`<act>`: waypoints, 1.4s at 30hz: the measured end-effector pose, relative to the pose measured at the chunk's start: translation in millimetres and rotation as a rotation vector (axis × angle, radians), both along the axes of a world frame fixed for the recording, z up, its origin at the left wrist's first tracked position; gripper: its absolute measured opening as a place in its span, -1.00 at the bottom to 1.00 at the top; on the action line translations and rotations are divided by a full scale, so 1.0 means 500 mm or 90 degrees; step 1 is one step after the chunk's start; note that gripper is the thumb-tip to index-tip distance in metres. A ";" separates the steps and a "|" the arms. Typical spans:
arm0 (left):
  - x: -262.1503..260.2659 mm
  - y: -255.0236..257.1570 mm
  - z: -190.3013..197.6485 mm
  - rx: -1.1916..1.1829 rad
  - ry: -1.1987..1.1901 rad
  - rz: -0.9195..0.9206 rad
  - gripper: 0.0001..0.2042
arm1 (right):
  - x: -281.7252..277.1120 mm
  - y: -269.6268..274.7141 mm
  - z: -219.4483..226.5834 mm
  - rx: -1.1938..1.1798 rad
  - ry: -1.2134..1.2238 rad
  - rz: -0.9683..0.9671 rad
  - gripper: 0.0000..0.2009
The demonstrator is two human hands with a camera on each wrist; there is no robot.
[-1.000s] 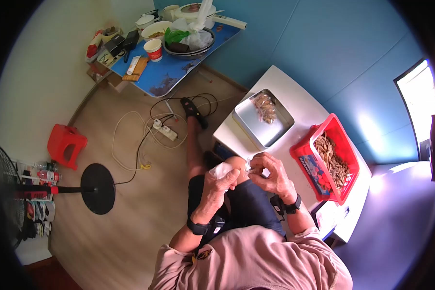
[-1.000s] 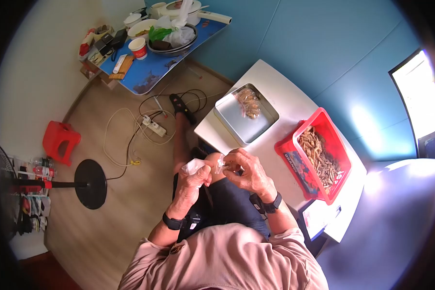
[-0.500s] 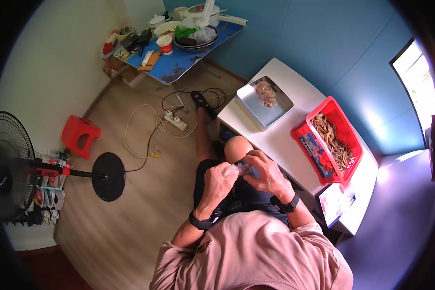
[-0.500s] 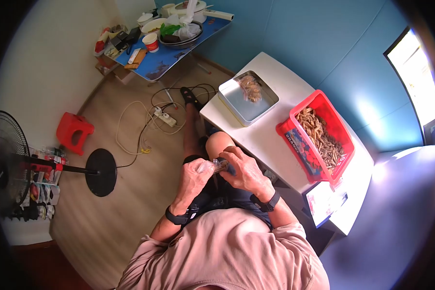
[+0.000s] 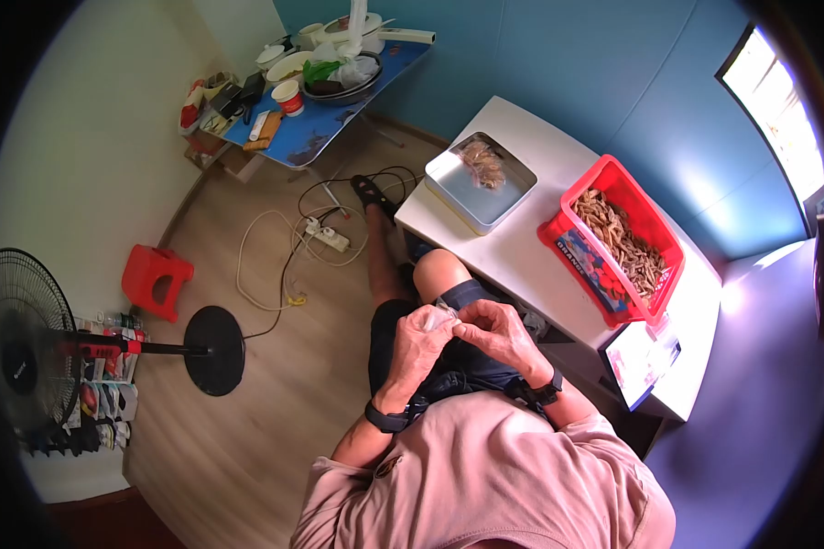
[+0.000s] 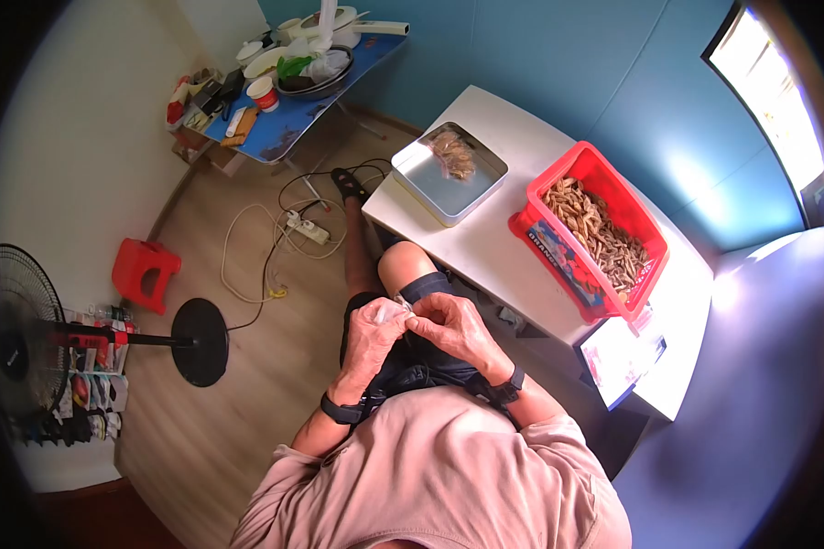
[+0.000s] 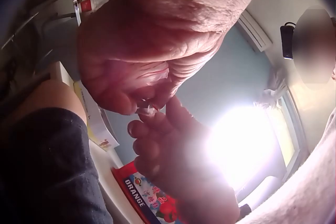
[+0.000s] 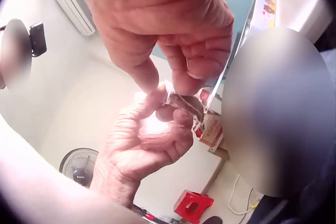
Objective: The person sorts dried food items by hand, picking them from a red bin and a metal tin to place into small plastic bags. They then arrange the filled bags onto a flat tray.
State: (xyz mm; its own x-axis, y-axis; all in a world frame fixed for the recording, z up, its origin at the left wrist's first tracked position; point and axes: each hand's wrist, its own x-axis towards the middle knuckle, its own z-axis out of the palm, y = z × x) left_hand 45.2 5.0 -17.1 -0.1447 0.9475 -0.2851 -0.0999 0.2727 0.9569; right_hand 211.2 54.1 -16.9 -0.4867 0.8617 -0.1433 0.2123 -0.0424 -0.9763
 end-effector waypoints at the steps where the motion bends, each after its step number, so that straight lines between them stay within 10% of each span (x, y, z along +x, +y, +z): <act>1: 0.001 0.000 0.000 0.002 -0.001 -0.013 -0.83 | -0.001 0.000 -0.014 -0.058 0.083 -0.006 -0.67; 36: 0.009 0.018 -0.029 -0.068 -0.170 -0.100 -0.83 | 0.035 0.024 0.005 -0.126 -0.035 -0.008 -0.82; 42: 0.028 0.028 -0.043 0.098 0.248 -0.035 -0.91 | 0.036 0.020 0.021 0.141 -0.104 0.011 -0.87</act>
